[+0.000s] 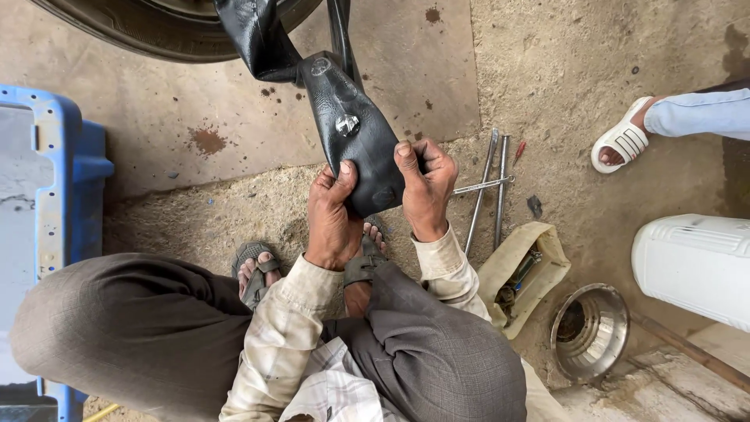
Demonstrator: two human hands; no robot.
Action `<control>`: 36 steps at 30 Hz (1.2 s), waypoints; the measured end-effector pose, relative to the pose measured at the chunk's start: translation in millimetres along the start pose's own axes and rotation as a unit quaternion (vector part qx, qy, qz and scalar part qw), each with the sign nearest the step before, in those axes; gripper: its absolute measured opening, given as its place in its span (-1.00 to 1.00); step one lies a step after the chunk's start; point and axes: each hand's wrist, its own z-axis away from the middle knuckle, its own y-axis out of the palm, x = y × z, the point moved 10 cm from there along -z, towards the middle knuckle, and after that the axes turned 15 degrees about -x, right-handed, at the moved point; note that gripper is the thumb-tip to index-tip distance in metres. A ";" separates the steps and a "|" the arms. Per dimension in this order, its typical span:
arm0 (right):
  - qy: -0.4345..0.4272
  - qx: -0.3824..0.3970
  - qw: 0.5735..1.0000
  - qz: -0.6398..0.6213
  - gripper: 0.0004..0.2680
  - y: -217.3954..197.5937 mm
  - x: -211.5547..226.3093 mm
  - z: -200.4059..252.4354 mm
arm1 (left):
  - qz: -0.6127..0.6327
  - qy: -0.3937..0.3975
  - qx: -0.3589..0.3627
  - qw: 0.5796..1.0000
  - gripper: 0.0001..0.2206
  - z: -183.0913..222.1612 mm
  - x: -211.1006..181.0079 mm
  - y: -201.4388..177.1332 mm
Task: The person is cleaning and sanding a punctured bicycle inner tube in preparation for a patch.
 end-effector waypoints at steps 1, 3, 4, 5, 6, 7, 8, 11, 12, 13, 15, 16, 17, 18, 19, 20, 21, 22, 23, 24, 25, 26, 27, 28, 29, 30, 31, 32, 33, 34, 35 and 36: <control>0.002 -0.001 1.000 -0.012 -0.72 0.3 0.2 0.7 | -0.004 0.002 0.003 1.000 -0.82 1.8 -1.9 1.4; 0.005 0.001 1.000 -0.024 -0.73 1.8 0.6 2.5 | -0.007 0.005 0.003 1.000 -0.82 4.0 -5.6 2.2; 0.007 0.000 1.000 -0.025 -0.72 2.1 0.6 3.1 | -0.008 0.000 0.005 1.000 -0.81 4.4 -5.8 2.4; 0.008 -0.003 1.000 -0.028 -0.72 2.4 0.5 3.1 | -0.010 -0.005 0.009 1.000 -0.81 4.1 -6.1 3.3; 0.009 -0.002 1.000 -0.029 -0.72 3.4 2.6 2.2 | -0.010 -0.004 0.008 1.000 -0.81 3.1 -7.0 3.7; -0.005 -0.001 1.000 -0.018 -0.71 3.5 6.8 2.3 | -0.008 -0.010 0.007 1.000 -0.80 2.7 -6.2 3.6; -0.018 0.000 1.000 -0.007 -0.71 3.5 10.8 2.2 | -0.006 -0.017 0.007 1.000 -0.80 2.0 -5.1 3.6; -0.036 0.010 0.999 0.006 -0.68 5.6 18.6 4.6 | -0.004 -0.025 -0.006 1.000 -0.78 -1.8 -0.7 -2.8; -0.035 0.010 0.999 0.007 -0.68 4.7 18.6 5.0 | -0.004 -0.026 -0.006 1.000 -0.78 -2.2 0.0 -1.9; -0.039 0.010 0.999 0.011 -0.68 4.6 19.3 6.0 | -0.003 -0.024 -0.006 1.000 -0.77 -1.9 -0.6 -1.3; -0.042 0.012 0.999 0.016 -0.67 5.1 19.8 6.3 | -0.003 -0.021 -0.007 1.000 -0.77 -3.3 -0.3 -2.2; -0.052 0.011 0.998 0.030 -0.66 5.5 20.8 5.7 | -0.016 -0.005 0.002 1.000 -0.77 -4.5 -1.8 -1.8; -0.061 0.010 0.997 0.044 -0.66 4.4 21.7 6.7 | -0.029 0.011 0.010 0.999 -0.77 -4.2 -2.1 -2.4; -0.060 0.010 0.997 0.045 -0.66 3.5 22.1 8.5 | -0.029 0.009 0.009 0.999 -0.77 -3.1 -1.5 -3.5; -0.062 0.012 0.997 0.049 -0.66 4.7 23.0 8.4 | -0.034 0.016 0.012 0.999 -0.76 -3.3 -2.9 -2.3; -0.064 0.015 0.996 0.053 -0.66 5.9 24.0 8.3 | -0.039 0.023 0.015 0.999 -0.76 -3.4 -4.5 -1.1; -0.063 0.017 0.996 0.053 -0.66 5.1 23.5 9.5 | -0.038 0.023 0.013 0.999 -0.76 -1.6 -6.1 -0.4; -0.054 0.018 0.997 0.050 -0.66 4.2 21.6 10.6 | -0.027 0.010 0.007 1.000 -0.75 -0.2 -5.4 -0.5; -0.047 0.019 0.998 0.047 -0.66 3.2 19.6 11.5 | -0.018 -0.003 0.003 1.000 -0.75 1.0 -4.8 -0.4; -0.046 0.020 0.998 0.046 -0.66 3.3 19.1 11.6 | -0.017 -0.002 0.002 1.000 -0.75 0.7 -4.1 -2.0; -0.033 0.020 0.998 0.040 -0.66 2.5 16.7 11.5 | -0.017 -0.007 -0.002 1.000 -0.75 0.5 -2.1 -3.8; -0.019 0.020 0.999 0.034 -0.66 1.7 14.4 11.5 | -0.017 -0.011 -0.005 1.000 -0.74 0.4 -0.1 -5.7; -0.019 0.020 0.999 0.035 -0.66 1.4 13.3 12.0 | -0.017 -0.011 -0.005 1.000 -0.74 1.5 -1.1 -4.7; -0.008 0.019 1.000 0.024 -0.67 0.6 10.9 12.6 | -0.018 -0.013 -0.001 1.000 -0.74 3.0 -1.8 -2.9; 0.003 0.018 1.000 0.012 -0.68 0.3 8.7 12.6 | -0.019 -0.014 0.004 1.000 -0.74 4.4 -2.8 -0.5; 0.002 0.019 1.000 0.011 -0.68 0.7 7.6 12.5 | -0.019 -0.012 0.004 1.000 -0.74 4.6 -3.3 0.2; 0.016 0.015 1.000 -0.007 -0.69 -0.2 4.8 13.1 | -0.023 -0.016 0.006 1.000 -0.74 5.5 -2.5 0.7; 0.030 0.012 0.999 -0.025 -0.70 -1.1 2.1 13.5 | -0.027 -0.020 0.007 0.999 -0.74 6.3 -1.7 1.3; 0.028 0.012 0.999 -0.026 -0.70 0.3 0.9 12.3 | -0.027 -0.019 0.009 0.999 -0.74 4.3 -0.7 0.6; 0.038 0.008 0.998 -0.045 -0.71 0.7 -1.7 10.8 | -0.030 -0.021 0.006 0.999 -0.74 2.1 1.2 -1.0; 0.050 0.002 0.997 -0.062 -0.73 -0.6 -4.5 11.3 | -0.034 -0.026 0.001 0.999 -0.74 1.5 4.5 -4.0; 0.050 0.002 0.997 -0.061 -0.73 -2.8 -6.2 12.4 | -0.033 -0.027 0.000 0.999 -0.74 3.0 5.5 -4.0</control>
